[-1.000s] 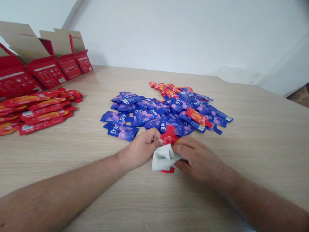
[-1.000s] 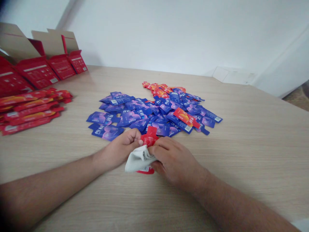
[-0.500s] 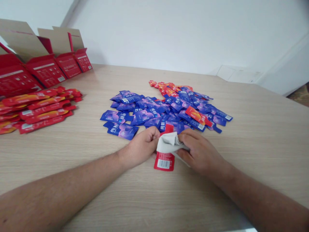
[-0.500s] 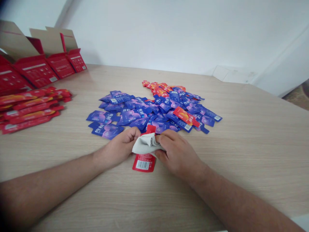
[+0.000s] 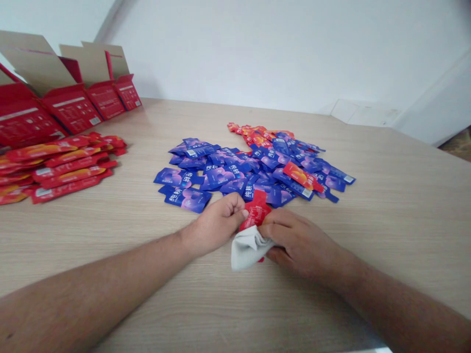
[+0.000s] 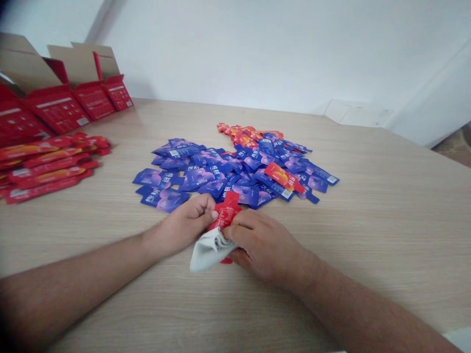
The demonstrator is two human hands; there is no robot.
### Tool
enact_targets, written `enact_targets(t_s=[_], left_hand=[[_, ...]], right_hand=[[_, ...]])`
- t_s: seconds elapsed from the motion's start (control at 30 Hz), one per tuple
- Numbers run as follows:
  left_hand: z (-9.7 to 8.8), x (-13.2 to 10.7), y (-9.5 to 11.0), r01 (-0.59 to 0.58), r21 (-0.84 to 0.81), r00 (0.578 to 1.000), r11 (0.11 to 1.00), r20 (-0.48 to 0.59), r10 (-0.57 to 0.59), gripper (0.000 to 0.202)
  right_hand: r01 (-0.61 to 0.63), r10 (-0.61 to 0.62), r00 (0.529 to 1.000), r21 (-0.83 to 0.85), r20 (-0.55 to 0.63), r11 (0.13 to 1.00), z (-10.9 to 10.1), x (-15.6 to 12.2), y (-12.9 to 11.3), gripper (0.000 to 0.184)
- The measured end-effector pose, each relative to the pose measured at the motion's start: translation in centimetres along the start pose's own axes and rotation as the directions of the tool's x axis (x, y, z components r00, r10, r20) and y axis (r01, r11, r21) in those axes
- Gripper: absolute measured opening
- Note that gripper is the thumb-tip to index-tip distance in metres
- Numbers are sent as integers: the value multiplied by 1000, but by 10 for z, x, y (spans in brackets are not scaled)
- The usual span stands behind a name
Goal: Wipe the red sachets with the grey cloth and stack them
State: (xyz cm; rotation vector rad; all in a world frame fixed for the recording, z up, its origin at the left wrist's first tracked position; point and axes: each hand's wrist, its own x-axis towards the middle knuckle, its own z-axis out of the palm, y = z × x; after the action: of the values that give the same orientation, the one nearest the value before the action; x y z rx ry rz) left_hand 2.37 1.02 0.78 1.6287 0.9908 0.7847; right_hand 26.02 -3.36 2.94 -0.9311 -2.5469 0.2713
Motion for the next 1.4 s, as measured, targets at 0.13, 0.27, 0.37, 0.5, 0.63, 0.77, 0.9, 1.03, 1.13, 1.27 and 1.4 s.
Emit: enact_targets(t_s=[0.13, 0.27, 0.37, 0.5, 0.63, 0.77, 0.9, 1.03, 1.13, 1.27, 1.4], left_hand=[[0, 1, 0, 14, -33, 1000, 999, 16, -14, 22], [-1, 0, -1, 23, -6, 1000, 1000, 12, -23, 22], [-1, 1, -2, 11, 5, 1000, 1000, 8, -11, 22], [-1, 0, 0, 17, -43, 1000, 999, 23, -16, 21], [0, 0, 0, 24, -22, 1000, 999, 14, -24, 22], [0, -1, 0, -3, -12, 1000, 1000, 8, 3, 23], [1, -1, 0, 22, -51, 1000, 998, 19, -21, 20], [0, -1, 1, 1, -20, 1000, 1000, 0, -1, 21], [0, -1, 1, -6, -20, 1000, 1000, 3, 6, 21], [0, -1, 1, 13, -45, 1000, 999, 26, -12, 17], [0, -1, 0, -4, -5, 1000, 1000, 9, 4, 21]], right_hand=[[-143, 135, 983, -63, -127, 988, -1, 0, 2, 18], [-98, 96, 993, -30, -72, 995, 0, 0, 1, 16], [-17, 17, 1000, -4, 6, 1000, 0, 0, -3, 19], [-185, 176, 975, -52, -137, 981, -1, 0, 0, 19], [-95, 94, 994, -14, -49, 995, 0, 0, 0, 16], [-47, 47, 999, -16, -23, 999, 0, 0, -2, 20], [-196, 186, 971, -56, -152, 979, -1, 0, 1, 17], [-52, 52, 999, -21, -10, 998, 0, 0, -1, 17], [-69, 68, 997, -22, -26, 997, 0, -1, -1, 19], [-194, 187, 971, -37, -147, 980, -1, -1, 2, 15], [-49, 49, 999, -2, 7, 999, -1, -1, -1, 16]])
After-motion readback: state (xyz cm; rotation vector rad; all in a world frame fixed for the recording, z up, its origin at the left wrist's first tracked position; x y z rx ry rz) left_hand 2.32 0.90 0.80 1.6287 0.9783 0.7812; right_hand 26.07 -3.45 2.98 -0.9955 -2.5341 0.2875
